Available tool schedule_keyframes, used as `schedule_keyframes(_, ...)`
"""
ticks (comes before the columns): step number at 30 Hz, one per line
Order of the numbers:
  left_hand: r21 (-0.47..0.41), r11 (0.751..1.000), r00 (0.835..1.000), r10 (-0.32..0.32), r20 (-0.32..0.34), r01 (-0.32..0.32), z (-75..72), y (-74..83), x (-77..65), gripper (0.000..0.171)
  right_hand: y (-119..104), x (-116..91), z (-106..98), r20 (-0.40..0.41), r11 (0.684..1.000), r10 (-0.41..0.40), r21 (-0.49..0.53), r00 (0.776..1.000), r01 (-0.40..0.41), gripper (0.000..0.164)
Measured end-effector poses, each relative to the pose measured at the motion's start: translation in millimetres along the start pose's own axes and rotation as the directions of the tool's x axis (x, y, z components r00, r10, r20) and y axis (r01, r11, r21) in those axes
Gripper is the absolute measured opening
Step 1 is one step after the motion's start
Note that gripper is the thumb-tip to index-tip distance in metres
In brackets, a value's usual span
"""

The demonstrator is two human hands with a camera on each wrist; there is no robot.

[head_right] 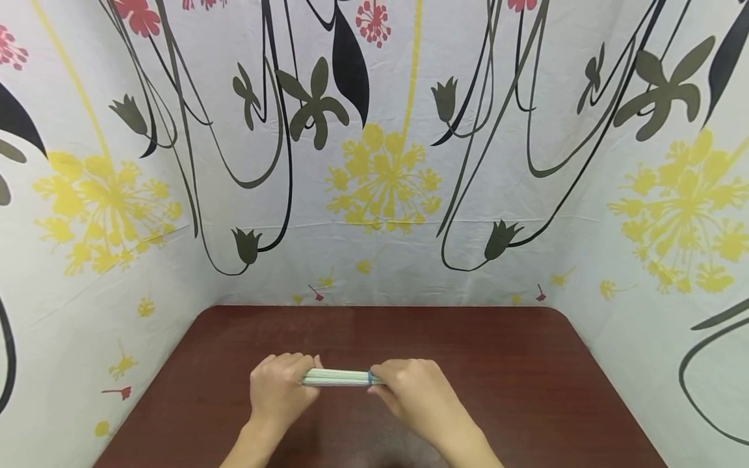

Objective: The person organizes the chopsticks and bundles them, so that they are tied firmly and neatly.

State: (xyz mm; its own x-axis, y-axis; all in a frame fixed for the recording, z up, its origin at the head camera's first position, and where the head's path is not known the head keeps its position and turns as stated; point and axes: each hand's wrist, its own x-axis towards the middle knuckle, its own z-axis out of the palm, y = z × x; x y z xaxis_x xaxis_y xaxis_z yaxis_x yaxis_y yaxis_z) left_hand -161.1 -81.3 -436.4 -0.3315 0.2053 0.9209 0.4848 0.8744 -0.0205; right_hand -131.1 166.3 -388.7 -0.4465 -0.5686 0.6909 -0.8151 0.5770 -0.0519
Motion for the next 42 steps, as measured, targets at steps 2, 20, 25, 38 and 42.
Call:
schedule_keyframes(2, 0.009, 1.0, 1.0, -0.004, 0.004, 0.004, 0.8, 1.6, 0.0, 0.028, -3, 2, 2, -0.008, 1.0, 0.011, -0.012, 1.0, -0.012, 0.03)
schedule_keyframes(20, 0.019, 0.999, 0.999, 0.029, 0.015, -0.03, -0.7, -0.4, 5.4, 0.015, -4, 8, 12, -0.068, 0.999, -0.046, -0.006, 0.997, 0.046, 0.028)
schedule_keyframes(25, 0.026, 0.999, 0.999, 0.033, 0.017, -0.033, 1.7, 6.1, 7.7, 0.029, -9, 12, 22, -0.1, 0.997, -0.075, -0.035, 0.992, 0.072, 0.034)
schedule_keyframes(38, 0.02, 0.999, 0.997, 0.024, 0.067, -0.025, 3.4, -0.6, 2.5, 0.027, 2, 3, 29, -0.087, 0.999, 0.025, -0.027, 0.996, -0.028, 0.044)
schedule_keyframes(42, 0.011, 1.0, 0.997, 0.028, 0.077, -0.029, 4.0, -1.6, 3.6, 0.025, 6, 2, 28, -0.104, 1.0, 0.007, -0.001, 0.995, -0.008, 0.039)
